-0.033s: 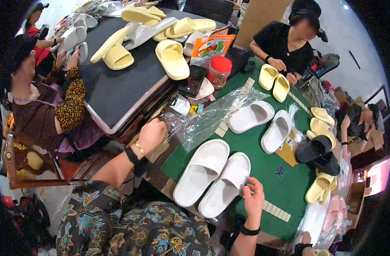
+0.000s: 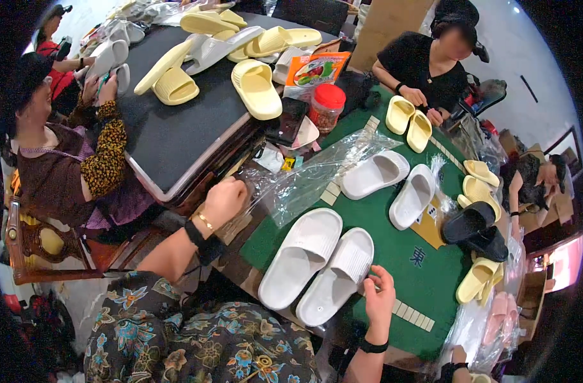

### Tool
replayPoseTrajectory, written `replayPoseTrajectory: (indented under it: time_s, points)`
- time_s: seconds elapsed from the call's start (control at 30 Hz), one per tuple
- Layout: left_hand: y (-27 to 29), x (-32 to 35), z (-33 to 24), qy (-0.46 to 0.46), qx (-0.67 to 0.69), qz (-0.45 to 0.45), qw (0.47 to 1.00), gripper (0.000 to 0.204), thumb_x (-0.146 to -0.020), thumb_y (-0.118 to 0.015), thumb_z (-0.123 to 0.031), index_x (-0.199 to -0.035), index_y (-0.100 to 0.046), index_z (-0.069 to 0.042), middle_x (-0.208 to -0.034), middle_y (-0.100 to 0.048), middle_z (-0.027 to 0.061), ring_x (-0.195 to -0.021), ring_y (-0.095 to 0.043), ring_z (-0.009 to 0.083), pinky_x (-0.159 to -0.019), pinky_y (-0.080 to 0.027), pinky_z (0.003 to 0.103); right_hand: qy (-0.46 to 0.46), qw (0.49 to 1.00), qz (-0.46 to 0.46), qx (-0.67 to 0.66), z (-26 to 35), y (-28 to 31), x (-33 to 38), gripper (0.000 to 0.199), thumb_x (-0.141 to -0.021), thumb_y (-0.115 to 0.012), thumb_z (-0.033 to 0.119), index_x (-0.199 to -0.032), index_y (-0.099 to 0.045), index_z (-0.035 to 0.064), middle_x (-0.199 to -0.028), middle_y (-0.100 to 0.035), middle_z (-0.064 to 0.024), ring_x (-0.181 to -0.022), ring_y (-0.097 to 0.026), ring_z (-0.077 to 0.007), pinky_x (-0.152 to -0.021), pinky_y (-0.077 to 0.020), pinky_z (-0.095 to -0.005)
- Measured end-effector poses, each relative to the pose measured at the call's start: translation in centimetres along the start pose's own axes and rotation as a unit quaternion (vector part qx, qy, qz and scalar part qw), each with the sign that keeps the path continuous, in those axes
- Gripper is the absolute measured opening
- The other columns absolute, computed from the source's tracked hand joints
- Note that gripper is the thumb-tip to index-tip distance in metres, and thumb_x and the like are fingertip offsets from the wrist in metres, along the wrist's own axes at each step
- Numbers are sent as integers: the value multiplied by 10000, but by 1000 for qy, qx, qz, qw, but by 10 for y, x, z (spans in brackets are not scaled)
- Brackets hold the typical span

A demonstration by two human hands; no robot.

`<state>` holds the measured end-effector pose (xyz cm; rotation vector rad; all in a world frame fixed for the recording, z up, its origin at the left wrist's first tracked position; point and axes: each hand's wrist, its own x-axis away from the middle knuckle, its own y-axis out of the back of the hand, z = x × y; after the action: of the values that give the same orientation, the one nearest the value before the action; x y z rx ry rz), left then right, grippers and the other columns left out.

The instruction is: The recorder is inspecting and assembling various colored foam slippers at a shared workstation.

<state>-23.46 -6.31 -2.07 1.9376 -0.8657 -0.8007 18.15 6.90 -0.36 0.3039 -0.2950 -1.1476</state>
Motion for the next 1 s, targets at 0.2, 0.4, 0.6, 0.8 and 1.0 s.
replayPoseTrajectory:
  time_s: [0.2,0.4,0.6,0.8,1.0]
  points:
    - [90,15,-9,2,75,33,997,121,-813,-590,-136,-799,-646,-30,-736,-656,165,-691,-648,347,-632,-516,420,-14,996,-63,58,33,1,7,285,-850,-613,25,-1135,-624,14,-1133,-606,-63,-879,-592,-130,-733,-496,-264]
    - [134,49,-57,-48,277,209,937,109,-846,-636,-101,-821,-624,4,-627,-605,71,-602,-561,62,-542,-464,264,186,978,59,72,101,-67,18,318,-830,-620,-38,-1141,-634,28,-890,-636,-76,-706,-596,-136,-644,-496,-266]
    - [95,65,-95,-125,310,283,899,119,-856,-641,-128,-872,-615,-13,-706,-626,130,-577,-583,177,-564,-473,307,341,911,203,114,126,-141,21,492,-808,-637,-19,-1282,-541,74,-930,-630,-144,-722,-619,-321,-648,-520,-372]
    - [46,52,-67,-57,402,275,871,277,-902,-660,-210,-1103,-624,-23,-744,-603,37,-696,-556,78,-642,-479,262,239,946,213,55,111,-125,24,242,-864,-598,-4,-1102,-643,-2,-905,-659,-139,-777,-662,-259,-672,-528,-329]
    - [-8,6,-32,-72,177,124,974,575,-818,-720,-218,-1317,-502,-34,-1155,-571,198,-1020,-575,349,-889,-477,407,-4,960,256,-116,92,-74,46,202,-952,-498,24,-1037,-664,-53,-934,-693,-101,-757,-649,-146,-674,-517,-267]
